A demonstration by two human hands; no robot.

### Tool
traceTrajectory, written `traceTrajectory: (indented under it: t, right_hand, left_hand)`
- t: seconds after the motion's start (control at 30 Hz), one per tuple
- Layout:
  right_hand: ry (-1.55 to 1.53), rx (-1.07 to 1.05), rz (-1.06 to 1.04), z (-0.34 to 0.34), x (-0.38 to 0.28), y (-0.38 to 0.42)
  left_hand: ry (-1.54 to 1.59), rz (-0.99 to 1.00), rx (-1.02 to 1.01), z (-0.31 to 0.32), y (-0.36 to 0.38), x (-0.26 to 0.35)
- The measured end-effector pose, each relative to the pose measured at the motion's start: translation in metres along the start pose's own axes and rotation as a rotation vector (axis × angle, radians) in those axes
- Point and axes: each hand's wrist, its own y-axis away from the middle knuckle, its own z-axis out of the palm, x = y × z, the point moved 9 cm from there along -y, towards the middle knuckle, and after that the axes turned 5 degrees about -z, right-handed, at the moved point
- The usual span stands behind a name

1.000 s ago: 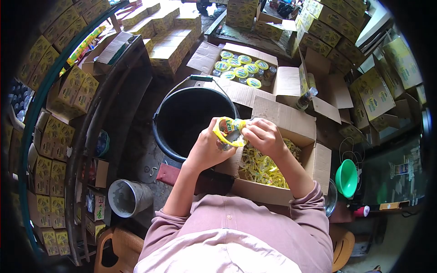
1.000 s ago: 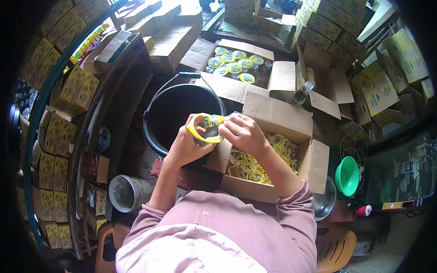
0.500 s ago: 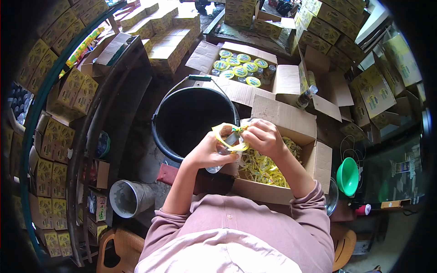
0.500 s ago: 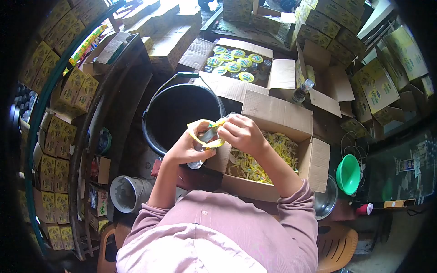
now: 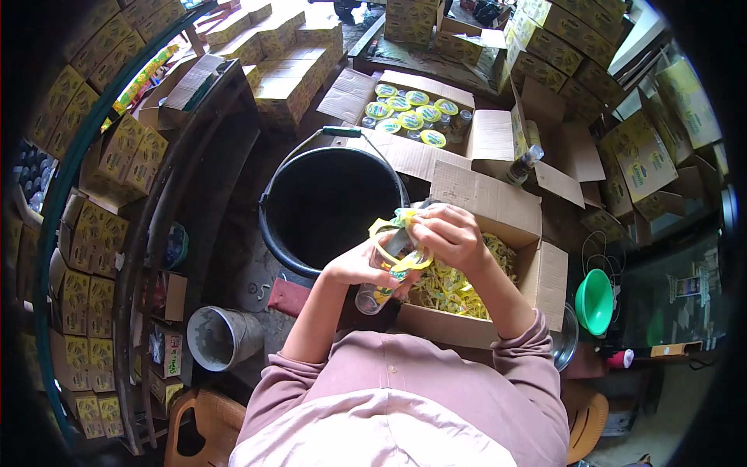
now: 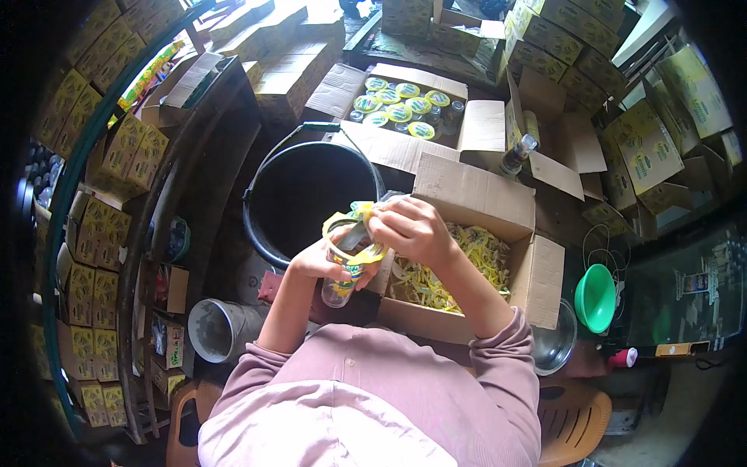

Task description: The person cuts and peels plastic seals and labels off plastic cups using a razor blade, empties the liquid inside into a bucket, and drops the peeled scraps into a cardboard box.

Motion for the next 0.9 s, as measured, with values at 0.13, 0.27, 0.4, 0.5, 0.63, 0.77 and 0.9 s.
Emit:
traceTrajectory:
  t: [0.13,0.27,0.4,0.5,0.63,0.77,0.9]
  right_hand:
    - [0.078,0.162,0.141,-0.027,0.016,0.009]
    - [0.171,0.307,0.384,-0.064,0.034,0.040]
    - [0.193,0.213,0.706,-0.061,0.041,0.108]
    - [0.185,-0.283,0.863,-0.019,0.039,0.173]
    - [0.200,-1.015,1.280,0.005,0.021,0.237]
    - [0.047,-0.865,1.355,-0.003,0.023,0.241]
    - [-0.217,-0.628,1.386,0.002,0.032,0.229]
  left_hand:
    - [-0.085,0.036,0.079,0.005,0.002,0.013]
    - [-0.406,0.121,0.091,0.007,0.003,0.033]
    - [-0.654,0.210,0.131,0.017,0.007,0.049]
    - [-0.692,0.204,0.165,0.018,0.008,0.054]
    - [-0.856,0.265,0.201,0.029,0.005,0.068]
    - [-0.999,0.353,0.261,0.034,0.007,0.080]
    - [-1.053,0.399,0.376,0.030,0.009,0.084]
